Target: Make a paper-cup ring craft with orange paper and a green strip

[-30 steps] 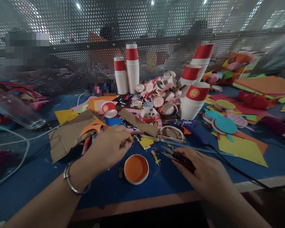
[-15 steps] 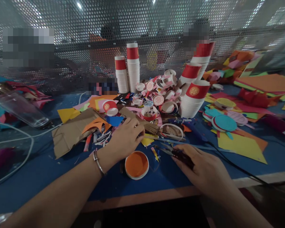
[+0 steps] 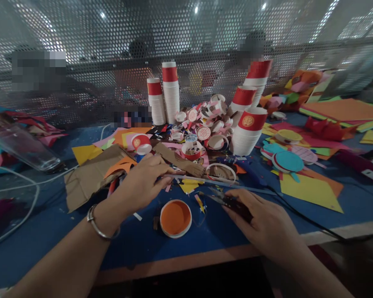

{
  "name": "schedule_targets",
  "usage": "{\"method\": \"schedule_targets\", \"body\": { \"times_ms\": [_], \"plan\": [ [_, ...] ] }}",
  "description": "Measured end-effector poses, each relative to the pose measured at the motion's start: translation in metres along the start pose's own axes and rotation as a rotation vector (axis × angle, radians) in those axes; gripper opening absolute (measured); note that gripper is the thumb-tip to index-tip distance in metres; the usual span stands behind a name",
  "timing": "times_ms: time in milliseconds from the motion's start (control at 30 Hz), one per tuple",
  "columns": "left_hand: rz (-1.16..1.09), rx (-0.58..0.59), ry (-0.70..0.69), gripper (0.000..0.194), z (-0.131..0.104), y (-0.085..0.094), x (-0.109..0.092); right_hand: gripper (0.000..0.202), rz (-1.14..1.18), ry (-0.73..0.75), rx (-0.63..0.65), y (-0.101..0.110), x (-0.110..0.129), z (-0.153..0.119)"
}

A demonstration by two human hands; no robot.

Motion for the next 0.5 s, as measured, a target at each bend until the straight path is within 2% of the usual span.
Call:
{"method": "schedule_targets", "body": {
  "times_ms": [100, 233, 400, 500],
  "plan": [
    [-0.059, 0.05, 0.026, 0.017, -0.007, 0.005, 0.007, 0.018, 0.045, -0.013, -0.045, 0.002, -0.003, -0.001],
    [-0.142, 0.077, -0.034, 0.016, -0.014, 0.017, 0.008, 0.019, 0.091, -0.074, -0.132, 0.006, -0.01, -0.003],
    [-0.241, 0.006, -0.045, 0.011, -0.023, 0.039, 0.009, 0.017, 0.115, -0.103, -0.145, 0.004, -0.014, -0.006],
    [-0.268, -0.049, -0.04, 0.012, -0.024, 0.043, 0.012, 0.015, 0.079, -0.086, -0.179, 0.006, -0.013, -0.007]
  ]
}}
Point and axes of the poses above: each hand's wrist, its own z-axis towards the middle knuckle, its own y-axis out of the back of the hand, x = y × z, the point moved 6 cm from there along z, towards the middle knuckle, and after that the axes turned 8 degrees about x, right-handed, at the moved point
